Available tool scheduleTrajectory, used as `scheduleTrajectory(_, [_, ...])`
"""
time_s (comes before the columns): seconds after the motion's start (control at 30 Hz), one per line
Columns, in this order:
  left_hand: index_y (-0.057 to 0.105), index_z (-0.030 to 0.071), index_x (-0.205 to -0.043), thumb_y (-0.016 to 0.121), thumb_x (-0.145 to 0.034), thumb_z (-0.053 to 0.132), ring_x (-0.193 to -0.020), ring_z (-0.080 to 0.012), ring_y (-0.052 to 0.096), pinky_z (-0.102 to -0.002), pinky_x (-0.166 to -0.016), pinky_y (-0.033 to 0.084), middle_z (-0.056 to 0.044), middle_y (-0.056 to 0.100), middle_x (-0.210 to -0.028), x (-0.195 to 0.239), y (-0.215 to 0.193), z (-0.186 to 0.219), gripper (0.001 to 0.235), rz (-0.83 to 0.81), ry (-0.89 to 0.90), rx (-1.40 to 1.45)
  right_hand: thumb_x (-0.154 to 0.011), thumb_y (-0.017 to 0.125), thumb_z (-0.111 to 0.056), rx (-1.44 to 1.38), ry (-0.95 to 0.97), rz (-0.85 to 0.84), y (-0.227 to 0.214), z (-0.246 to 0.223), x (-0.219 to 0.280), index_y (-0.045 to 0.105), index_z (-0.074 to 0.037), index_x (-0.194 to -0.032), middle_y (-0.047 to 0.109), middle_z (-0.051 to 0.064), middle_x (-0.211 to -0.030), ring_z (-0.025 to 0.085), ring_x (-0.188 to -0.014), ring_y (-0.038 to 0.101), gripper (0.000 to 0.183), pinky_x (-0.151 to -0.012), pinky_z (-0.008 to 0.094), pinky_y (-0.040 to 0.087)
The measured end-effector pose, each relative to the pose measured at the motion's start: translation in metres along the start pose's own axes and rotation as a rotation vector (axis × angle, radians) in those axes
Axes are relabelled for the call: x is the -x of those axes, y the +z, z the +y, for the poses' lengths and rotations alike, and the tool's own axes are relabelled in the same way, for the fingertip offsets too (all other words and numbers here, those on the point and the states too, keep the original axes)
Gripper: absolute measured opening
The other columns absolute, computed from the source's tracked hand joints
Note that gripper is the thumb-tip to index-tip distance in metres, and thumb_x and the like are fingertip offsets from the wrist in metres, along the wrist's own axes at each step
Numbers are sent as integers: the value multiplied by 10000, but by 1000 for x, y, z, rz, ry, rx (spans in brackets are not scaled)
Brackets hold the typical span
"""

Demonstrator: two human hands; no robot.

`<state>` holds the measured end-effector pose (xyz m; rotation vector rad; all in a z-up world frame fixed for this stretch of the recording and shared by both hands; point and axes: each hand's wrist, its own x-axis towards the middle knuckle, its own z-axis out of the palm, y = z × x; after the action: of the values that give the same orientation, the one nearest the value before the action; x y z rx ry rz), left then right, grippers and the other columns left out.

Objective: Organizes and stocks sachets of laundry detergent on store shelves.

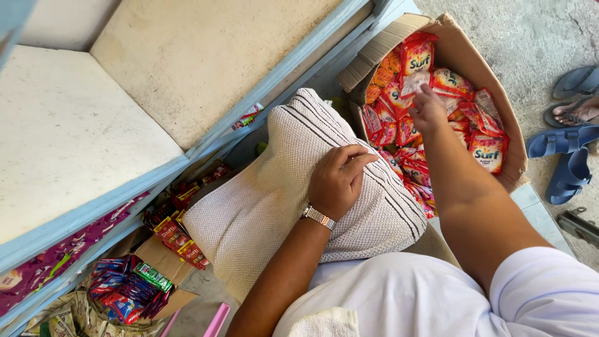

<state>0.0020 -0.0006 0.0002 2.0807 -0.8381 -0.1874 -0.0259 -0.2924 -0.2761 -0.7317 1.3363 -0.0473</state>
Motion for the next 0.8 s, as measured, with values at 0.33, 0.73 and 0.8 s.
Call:
scheduleTrajectory(0.33, [727,168,-1122,695,-901,-2,-1026,-226,676,-384,-911,576,-2,664,-1127,-1,3,0,282,42,15,16,-972,589,-36,-84,183,202,-136,150,-83,624,-113,-1263,704,128,-1150,280,-1031,704,302,-882,402,628])
scheduleTrajectory(0.73, [732,152,-1096,683,-893,-10,-1023,-254,676,-400,-886,573,-29,660,-1109,6,6,-3,265,88,28,25,-929,584,-63,38,246,-344,-34,21,52,552,14,-1081,638,177,-1082,333,-1044,643,173,-983,462,555])
scheduleTrajectory(0.8, [727,157,-1094,689,-890,0,-1021,-261,681,-406,-888,578,-36,662,-1108,11,10,-7,260,94,17,45,-936,586,-87,-94,252,-382,-25,7,55,558,35,-1087,635,178,-1065,311,-1035,634,196,-978,453,553])
